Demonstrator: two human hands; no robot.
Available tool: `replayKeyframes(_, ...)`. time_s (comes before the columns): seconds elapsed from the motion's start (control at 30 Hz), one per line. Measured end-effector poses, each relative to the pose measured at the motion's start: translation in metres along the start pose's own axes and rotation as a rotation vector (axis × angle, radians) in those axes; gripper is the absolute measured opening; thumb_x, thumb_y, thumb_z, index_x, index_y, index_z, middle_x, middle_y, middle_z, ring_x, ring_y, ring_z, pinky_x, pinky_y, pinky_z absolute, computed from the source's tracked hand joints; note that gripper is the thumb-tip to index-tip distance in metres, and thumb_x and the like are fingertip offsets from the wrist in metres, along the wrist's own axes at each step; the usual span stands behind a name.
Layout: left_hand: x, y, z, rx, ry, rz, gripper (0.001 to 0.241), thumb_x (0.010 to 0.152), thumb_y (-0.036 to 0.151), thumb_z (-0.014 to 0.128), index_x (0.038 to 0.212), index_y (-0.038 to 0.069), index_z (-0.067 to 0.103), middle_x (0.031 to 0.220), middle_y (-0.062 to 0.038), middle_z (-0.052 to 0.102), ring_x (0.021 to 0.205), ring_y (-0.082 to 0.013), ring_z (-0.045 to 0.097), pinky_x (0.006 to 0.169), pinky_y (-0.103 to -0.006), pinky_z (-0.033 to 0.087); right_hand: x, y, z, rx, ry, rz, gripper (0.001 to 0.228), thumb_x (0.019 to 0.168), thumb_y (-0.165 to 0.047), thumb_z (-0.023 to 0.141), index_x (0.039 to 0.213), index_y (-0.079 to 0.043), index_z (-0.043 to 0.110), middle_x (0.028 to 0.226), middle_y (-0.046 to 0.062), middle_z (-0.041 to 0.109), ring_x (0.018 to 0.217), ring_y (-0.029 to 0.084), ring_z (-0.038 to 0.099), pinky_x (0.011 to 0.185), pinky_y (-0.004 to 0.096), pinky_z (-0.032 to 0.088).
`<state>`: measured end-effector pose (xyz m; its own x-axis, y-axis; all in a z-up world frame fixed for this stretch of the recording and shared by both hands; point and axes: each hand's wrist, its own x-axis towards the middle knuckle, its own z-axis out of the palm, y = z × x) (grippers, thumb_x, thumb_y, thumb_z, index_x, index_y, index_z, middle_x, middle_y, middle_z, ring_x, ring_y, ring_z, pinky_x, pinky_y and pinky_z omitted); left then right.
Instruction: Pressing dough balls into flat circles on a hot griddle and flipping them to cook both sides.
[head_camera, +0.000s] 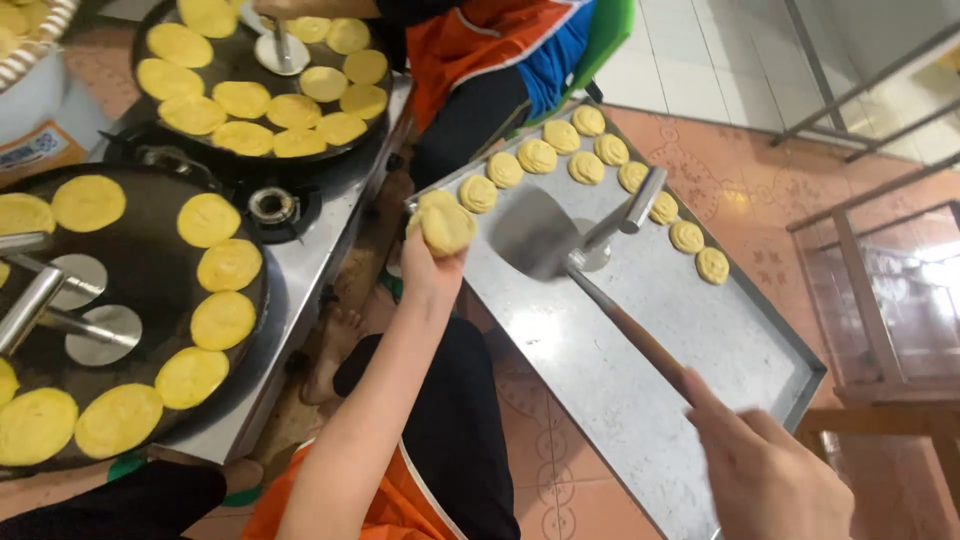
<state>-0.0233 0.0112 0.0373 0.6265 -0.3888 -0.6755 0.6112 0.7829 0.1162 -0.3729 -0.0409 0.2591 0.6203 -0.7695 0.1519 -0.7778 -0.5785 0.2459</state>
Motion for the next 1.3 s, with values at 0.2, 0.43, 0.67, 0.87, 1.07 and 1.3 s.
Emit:
replayKeyframes(0.2,-0.091,0.05,-0.019,0.067,-0.074,0.132,0.03,0.096,0.017,0.063,0.125,0.012,0.062,0.116,-0.012,0.069,0.105,-0.0258,0.068,0.085,-0.0398,0.057,0.006,0.015,0.122,0.514,-0.494,0.414,0.038,0.098,-0.021,0.064,0.133,-0.028,0.077,0.11,0.008,0.085,0.107,0.021,0.074,0.087,0.03,0.051)
replayKeyframes(0.43,-0.186,0.09,-0.124,0.932,-0.113,0.768,0.063,0.084,0.035,0.073,0.141,0.015,0.053,0.127,-0.008,0.069,0.112,-0.0213,0.067,0.097,-0.0331,0.052,-0.062,-0.187,0.102,1.293,-0.646,0.129,0.054,0.093,-0.027,0.056,0.142,-0.007,0.062,0.149,0.005,0.065,0.138,0.014,0.057,0.121,0.03,0.037)
replayKeyframes(0.67,-0.19,0.169,-0.229,0.571,0.206,1.022,0.068,0.079,0.007,0.071,0.144,0.01,0.051,0.137,-0.01,0.064,0.123,-0.0222,0.065,0.106,-0.0337,0.052,-0.088,-0.373,0.192,2.049,-1.969,0.722,0.067,0.095,-0.05,0.061,0.139,0.0,0.056,0.139,0.022,0.062,0.128,0.035,0.059,0.113,0.047,0.044)
replayKeyframes(0.87,-0.175,0.276,-0.284,-0.248,0.42,0.716,0.045,0.088,0.001,0.065,0.132,0.0,0.057,0.121,-0.018,0.066,0.108,-0.0281,0.066,0.09,-0.0363,0.053,-0.042,-0.536,0.143,1.605,-1.118,-0.151,0.022,0.091,-0.014,0.066,0.11,-0.003,0.069,0.099,0.008,0.068,0.09,0.02,0.061,0.08,0.036,0.048)
replayKeyframes(1.07,-0.181,0.309,-0.261,-0.344,0.547,0.552,0.042,0.102,0.024,0.047,0.136,0.002,0.057,0.132,-0.018,0.064,0.119,-0.028,0.062,0.097,-0.0388,0.05,0.016,-0.711,0.285,0.808,-0.103,-1.201,0.055,0.1,-0.033,0.058,0.151,-0.013,0.049,0.157,0.009,0.04,0.145,0.032,0.036,0.115,0.055,0.028)
replayKeyframes(1.3,-0.145,0.275,-0.306,0.413,0.699,1.242,0.037,0.106,0.024,0.048,0.128,-0.003,0.059,0.128,-0.02,0.068,0.12,-0.0293,0.066,0.106,-0.0389,0.054,-0.085,-0.598,0.197,0.956,-1.042,-0.783,0.055,0.101,-0.045,0.042,0.132,-0.01,0.07,0.133,0.014,0.072,0.132,0.021,0.064,0.113,0.035,0.045)
